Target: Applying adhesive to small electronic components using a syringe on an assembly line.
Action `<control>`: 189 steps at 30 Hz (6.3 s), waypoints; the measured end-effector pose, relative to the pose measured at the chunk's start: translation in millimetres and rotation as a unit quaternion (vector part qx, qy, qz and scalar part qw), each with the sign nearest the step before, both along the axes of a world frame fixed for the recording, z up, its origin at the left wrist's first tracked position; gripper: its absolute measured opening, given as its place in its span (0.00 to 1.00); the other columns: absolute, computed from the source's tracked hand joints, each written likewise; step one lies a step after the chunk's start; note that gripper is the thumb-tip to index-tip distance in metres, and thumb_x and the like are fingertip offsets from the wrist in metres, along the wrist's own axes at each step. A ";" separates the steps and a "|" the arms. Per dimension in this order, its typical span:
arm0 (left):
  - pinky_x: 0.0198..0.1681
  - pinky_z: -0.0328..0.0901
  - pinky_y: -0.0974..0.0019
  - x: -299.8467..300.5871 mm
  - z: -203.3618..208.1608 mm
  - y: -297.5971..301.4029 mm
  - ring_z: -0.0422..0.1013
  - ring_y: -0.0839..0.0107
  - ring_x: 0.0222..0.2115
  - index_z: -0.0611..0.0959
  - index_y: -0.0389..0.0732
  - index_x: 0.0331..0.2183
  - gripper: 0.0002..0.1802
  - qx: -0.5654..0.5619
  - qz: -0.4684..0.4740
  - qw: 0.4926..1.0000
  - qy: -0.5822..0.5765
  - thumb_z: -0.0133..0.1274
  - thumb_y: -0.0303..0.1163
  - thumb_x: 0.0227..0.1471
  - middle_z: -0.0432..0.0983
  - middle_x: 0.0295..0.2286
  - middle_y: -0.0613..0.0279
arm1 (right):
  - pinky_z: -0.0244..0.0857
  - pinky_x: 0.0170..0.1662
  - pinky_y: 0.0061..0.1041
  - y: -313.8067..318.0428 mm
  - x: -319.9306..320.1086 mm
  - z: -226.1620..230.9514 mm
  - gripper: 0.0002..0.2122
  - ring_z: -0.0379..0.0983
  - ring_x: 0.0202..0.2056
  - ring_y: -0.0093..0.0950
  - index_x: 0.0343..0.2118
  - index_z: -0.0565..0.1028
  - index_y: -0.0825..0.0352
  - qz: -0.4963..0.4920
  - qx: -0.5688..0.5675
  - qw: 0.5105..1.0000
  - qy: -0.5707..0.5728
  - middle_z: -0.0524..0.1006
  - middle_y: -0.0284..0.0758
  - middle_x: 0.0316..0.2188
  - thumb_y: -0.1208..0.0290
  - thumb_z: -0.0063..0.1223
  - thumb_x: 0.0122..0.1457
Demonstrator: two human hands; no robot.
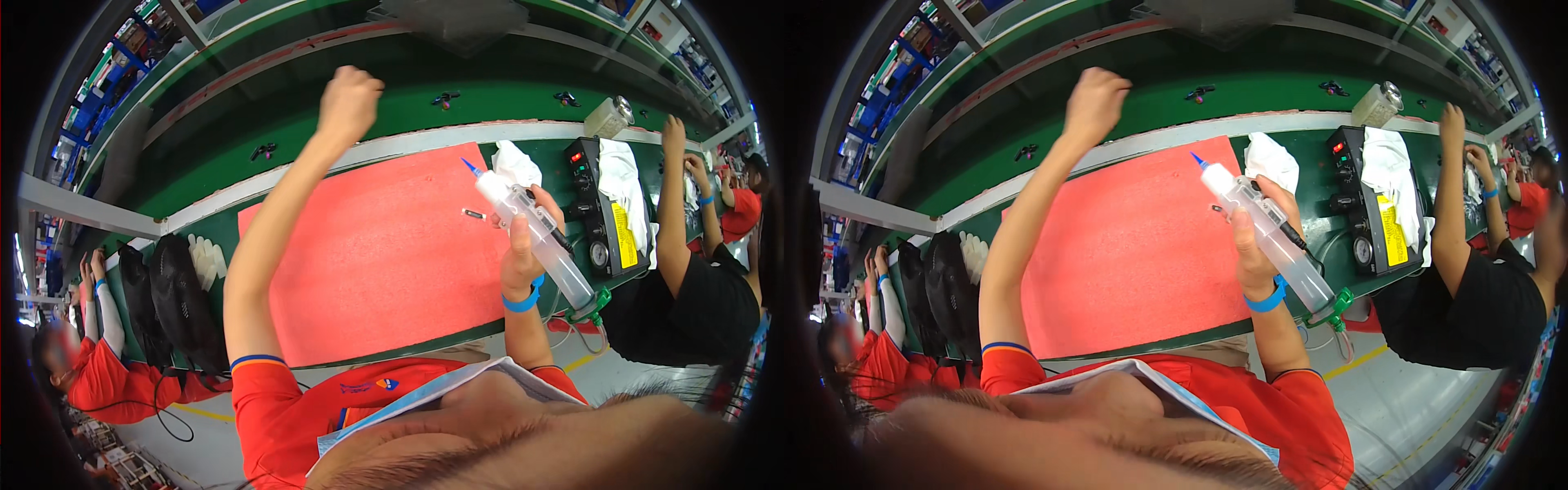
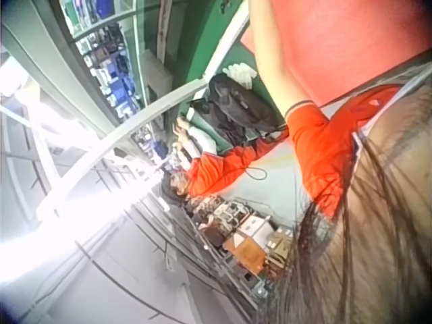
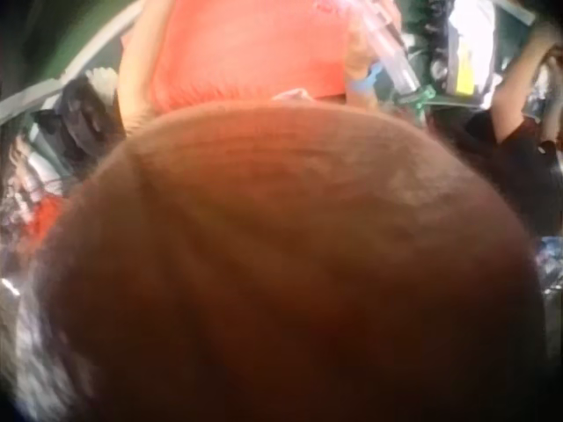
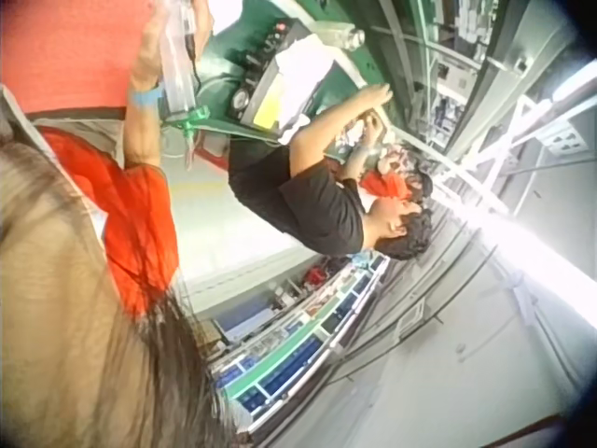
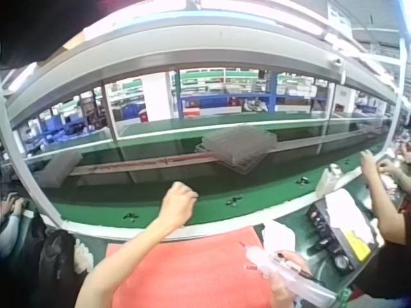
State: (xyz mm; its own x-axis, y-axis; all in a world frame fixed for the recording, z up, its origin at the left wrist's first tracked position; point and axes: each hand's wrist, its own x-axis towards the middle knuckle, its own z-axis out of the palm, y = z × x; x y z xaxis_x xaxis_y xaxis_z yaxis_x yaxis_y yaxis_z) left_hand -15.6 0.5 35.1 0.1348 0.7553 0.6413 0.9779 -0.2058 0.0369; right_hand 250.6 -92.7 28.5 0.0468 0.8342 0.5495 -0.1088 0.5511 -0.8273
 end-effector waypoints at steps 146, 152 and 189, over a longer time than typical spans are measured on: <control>0.32 0.66 0.73 44.6 -42.1 -180.0 0.70 0.74 0.28 0.71 0.29 0.35 0.11 -0.343 -0.134 0.607 -0.704 0.42 0.24 0.48 0.72 0.27 0.56 | 0.64 0.33 0.24 -29.1 -28.3 0.6 0.14 0.70 0.28 0.31 0.29 0.69 0.71 0.151 0.132 0.938 -0.282 0.72 0.40 0.25 0.71 0.56 0.38; 0.33 0.66 0.73 45.0 -40.7 -180.1 0.70 0.75 0.27 0.72 0.29 0.35 0.11 -0.349 -0.131 0.614 -0.696 0.43 0.24 0.48 0.72 0.28 0.57 | 0.64 0.33 0.24 -28.6 -28.1 1.4 0.14 0.70 0.27 0.31 0.29 0.69 0.71 0.155 0.131 0.937 -0.283 0.72 0.40 0.25 0.72 0.55 0.37; 0.31 0.66 0.75 53.7 -35.6 -188.3 0.70 0.76 0.27 0.75 0.32 0.29 0.07 -0.160 -0.067 0.802 -0.572 0.50 0.21 0.41 0.73 0.25 0.60 | 0.65 0.30 0.23 -28.8 -19.6 -5.2 0.17 0.70 0.26 0.30 0.33 0.65 0.69 0.141 0.183 0.963 -0.140 0.71 0.42 0.24 0.70 0.55 0.39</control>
State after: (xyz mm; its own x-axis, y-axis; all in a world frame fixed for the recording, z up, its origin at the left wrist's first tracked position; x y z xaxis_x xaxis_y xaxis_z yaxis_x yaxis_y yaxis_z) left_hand 38.2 -187.8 -0.6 -0.3098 0.9339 0.1784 0.2362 -0.1062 0.9659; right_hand 230.9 -121.5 23.2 -0.3452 0.5407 0.7671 -0.0983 0.7920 -0.6025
